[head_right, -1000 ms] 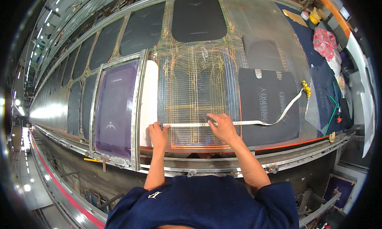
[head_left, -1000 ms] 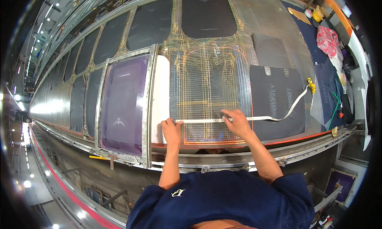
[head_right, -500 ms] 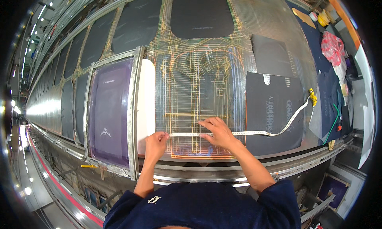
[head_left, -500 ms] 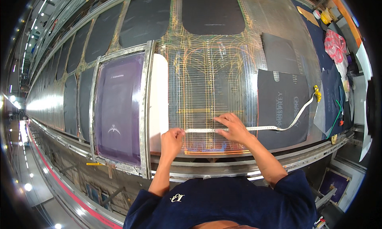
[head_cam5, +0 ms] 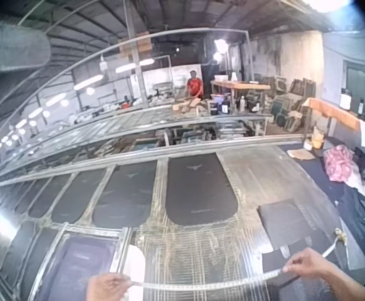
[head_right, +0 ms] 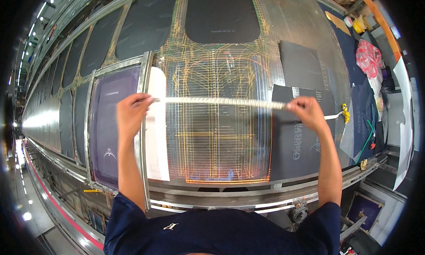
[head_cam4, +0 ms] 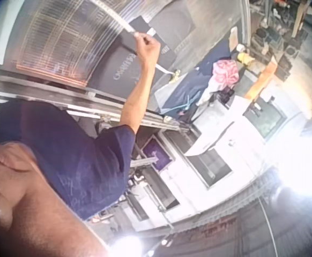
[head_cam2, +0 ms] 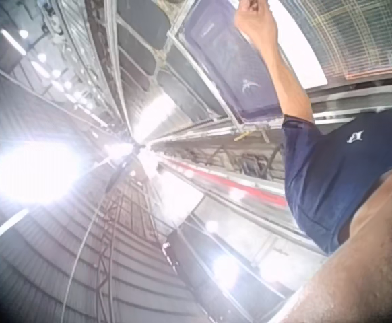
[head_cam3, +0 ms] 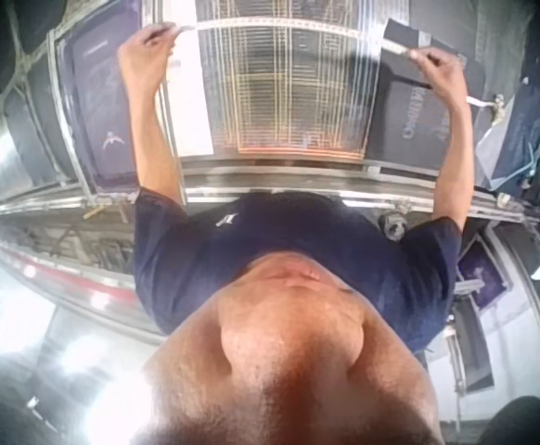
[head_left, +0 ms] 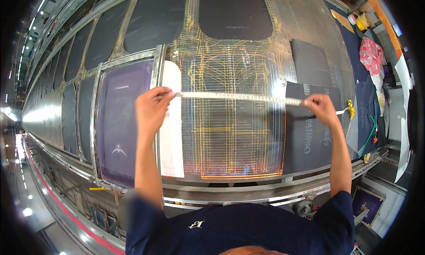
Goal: The person measures a grid-lined surface with a flexible tape measure, then places a purple panel labeled TRANSPORTER 30 over it and smooths it down. They repeat this process with a white panel, aligning and pressing each panel into place on the workbench.
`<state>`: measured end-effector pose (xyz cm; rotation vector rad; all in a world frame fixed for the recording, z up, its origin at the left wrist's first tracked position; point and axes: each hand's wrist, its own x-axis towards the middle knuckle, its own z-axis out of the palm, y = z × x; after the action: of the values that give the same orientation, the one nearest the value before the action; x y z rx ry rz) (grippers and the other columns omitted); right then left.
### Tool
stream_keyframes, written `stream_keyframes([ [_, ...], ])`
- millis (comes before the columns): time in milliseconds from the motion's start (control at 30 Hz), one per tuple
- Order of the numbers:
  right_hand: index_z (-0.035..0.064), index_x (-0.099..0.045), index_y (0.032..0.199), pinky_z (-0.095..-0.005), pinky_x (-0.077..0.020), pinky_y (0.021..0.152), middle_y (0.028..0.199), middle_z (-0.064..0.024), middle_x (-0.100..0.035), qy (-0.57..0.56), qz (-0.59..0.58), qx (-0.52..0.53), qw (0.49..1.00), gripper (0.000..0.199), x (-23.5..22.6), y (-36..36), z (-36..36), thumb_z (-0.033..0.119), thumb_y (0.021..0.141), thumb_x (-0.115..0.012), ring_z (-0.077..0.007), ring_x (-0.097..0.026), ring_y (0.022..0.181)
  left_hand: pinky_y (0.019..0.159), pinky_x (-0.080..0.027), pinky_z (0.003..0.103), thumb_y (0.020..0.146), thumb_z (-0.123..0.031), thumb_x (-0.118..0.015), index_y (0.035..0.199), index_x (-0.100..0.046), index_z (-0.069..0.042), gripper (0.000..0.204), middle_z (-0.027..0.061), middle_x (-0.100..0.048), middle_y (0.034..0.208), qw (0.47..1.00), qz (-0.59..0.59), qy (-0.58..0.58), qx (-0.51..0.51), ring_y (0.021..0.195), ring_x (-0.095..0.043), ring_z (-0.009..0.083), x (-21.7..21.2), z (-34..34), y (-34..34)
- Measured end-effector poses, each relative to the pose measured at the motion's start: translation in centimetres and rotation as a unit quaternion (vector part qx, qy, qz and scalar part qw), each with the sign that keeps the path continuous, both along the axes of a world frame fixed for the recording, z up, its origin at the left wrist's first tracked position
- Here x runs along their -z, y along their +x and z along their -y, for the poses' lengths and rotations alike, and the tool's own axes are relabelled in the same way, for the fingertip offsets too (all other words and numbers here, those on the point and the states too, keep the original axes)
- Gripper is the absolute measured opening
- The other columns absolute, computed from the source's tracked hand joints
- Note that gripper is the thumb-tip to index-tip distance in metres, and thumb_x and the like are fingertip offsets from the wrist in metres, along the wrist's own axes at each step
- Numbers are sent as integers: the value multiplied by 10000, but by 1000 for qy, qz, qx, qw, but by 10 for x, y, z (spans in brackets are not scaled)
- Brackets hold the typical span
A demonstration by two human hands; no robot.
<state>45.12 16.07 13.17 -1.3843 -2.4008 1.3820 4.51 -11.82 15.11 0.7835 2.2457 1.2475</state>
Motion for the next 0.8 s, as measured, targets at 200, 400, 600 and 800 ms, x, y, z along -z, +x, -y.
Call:
stream_keyframes([
  [200, -1, -753, 878, -367, -495, 701, 755, -153, -701, 136, 53, -12, 989, 372, 51, -72, -66, 370, 865, -766, -213, -645, 722, 573, -458, 353, 839, -239, -786, 852, -738, 8, 252, 96, -682, 709, 987, -115, -115, 4, 595, -622, 206, 114, -82, -49],
  [400, 7, -739, 795, -372, -483, 666, 671, -155, -662, 140, 80, -28, 986, 381, 89, -104, -104, 382, 841, -792, -222, -621, 655, 615, -503, 361, 825, -251, -797, 840, -753, -8, 248, 117, -708, 716, 980, -112, -148, 76, 643, -670, 228, 137, -111, -87],
  [600, -2, -710, 738, -370, -404, 545, 564, -101, -576, 134, 90, -25, 987, 378, 99, -101, -103, 349, 808, -833, -170, -492, 532, 544, -390, 283, 818, -204, -800, 828, -738, 21, 234, 33, -609, 644, 979, -69, -157, 111, 591, -511, 96, 138, -112, -91],
  [800, 0, -710, 749, -362, -374, 514, 532, -86, -543, 153, 75, -13, 985, 414, 106, -96, -100, 391, 803, -832, -148, -464, 508, 546, -379, 257, 830, -192, -795, 843, -734, 16, 216, 13, -626, 675, 987, -33, -136, 74, 600, -504, 77, 139, -111, -87],
])
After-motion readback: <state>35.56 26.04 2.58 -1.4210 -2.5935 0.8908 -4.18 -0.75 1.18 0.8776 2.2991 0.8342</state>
